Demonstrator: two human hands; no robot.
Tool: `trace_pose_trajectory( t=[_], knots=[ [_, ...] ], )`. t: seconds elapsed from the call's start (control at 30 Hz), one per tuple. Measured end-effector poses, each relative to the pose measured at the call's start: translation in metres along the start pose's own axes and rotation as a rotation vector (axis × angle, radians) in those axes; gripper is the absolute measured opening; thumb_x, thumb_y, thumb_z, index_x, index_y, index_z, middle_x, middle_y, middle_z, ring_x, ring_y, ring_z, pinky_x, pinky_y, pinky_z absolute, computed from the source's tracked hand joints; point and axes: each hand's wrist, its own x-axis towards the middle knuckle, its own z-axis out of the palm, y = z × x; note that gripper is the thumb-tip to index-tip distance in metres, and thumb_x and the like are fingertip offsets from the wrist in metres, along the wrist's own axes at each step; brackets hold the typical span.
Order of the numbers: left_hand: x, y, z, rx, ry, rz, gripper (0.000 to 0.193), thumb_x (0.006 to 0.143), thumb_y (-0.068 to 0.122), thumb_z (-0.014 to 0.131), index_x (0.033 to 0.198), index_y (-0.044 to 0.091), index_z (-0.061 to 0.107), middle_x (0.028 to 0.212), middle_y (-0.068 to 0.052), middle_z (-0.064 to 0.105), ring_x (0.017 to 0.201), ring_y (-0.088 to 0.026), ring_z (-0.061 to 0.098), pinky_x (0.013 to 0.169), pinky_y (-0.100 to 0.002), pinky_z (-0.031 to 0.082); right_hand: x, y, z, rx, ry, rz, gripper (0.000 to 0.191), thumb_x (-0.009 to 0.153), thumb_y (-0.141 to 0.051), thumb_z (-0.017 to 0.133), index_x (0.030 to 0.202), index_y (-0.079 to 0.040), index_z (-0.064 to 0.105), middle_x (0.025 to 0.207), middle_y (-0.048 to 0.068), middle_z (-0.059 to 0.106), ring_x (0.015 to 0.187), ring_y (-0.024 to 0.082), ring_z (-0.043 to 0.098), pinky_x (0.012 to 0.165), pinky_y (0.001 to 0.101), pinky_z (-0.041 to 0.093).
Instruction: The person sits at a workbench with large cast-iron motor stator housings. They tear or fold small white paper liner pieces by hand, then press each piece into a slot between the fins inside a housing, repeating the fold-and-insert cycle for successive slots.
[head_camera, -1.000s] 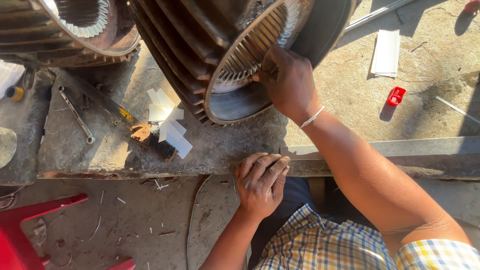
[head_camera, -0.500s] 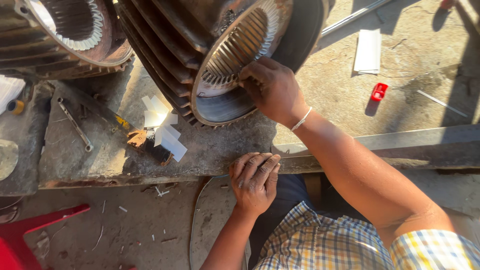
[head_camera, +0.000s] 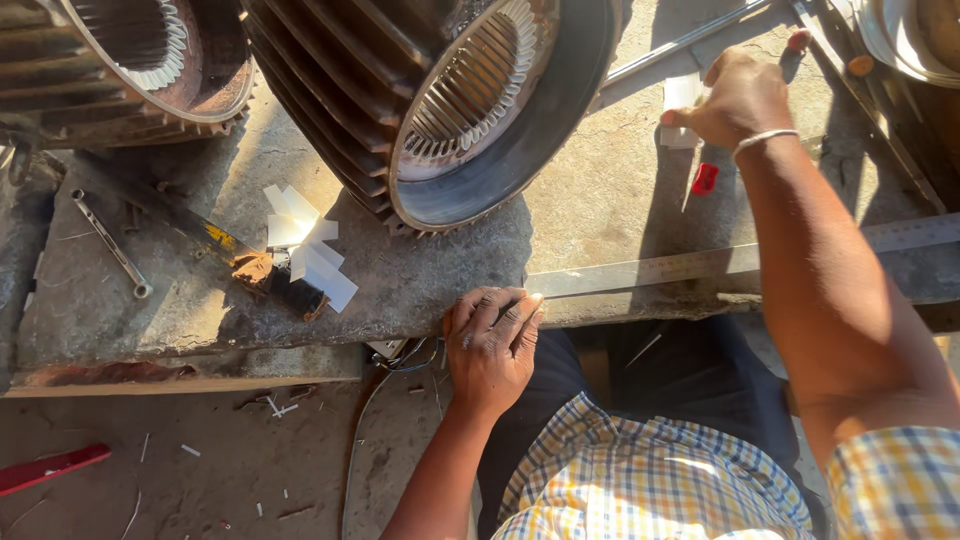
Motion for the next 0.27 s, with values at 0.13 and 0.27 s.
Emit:
trace_pose_trajectory(
  t=[0.13,0.27],
  knots=[
    [-0.007,0.003,0.0,-0.006,-0.002,-0.001,0.015,0.092,0.021,0.078,0.107,0.017,0.077,0.109,0.003,0.073,0.109,-0.023,0.064,0.095,-0.042,0.046,-0.002,0.01,0.004,0.356,0.035,0.1,0.06,0.068,-0.027,0.1,0.113,-0.001,0.069,0.108,0.02,0.072,0.097,0.03,0.073,0.082,0.0363,0.058],
    [-0.011,0.004,-0.001,0.01,-0.007,0.012,0.015,0.092,0.021,0.077,0.107,0.017,0.077,0.109,0.003,0.073,0.11,-0.023,0.064,0.095,-0.043,0.046,-0.009,0.013,0.001,0.511,-0.02,0.176,0.05,0.081,-0.023,0.091,0.124,-0.003,0.074,0.117,0.017,0.077,0.102,0.025,0.076,0.089,0.0343,0.061]
  ],
)
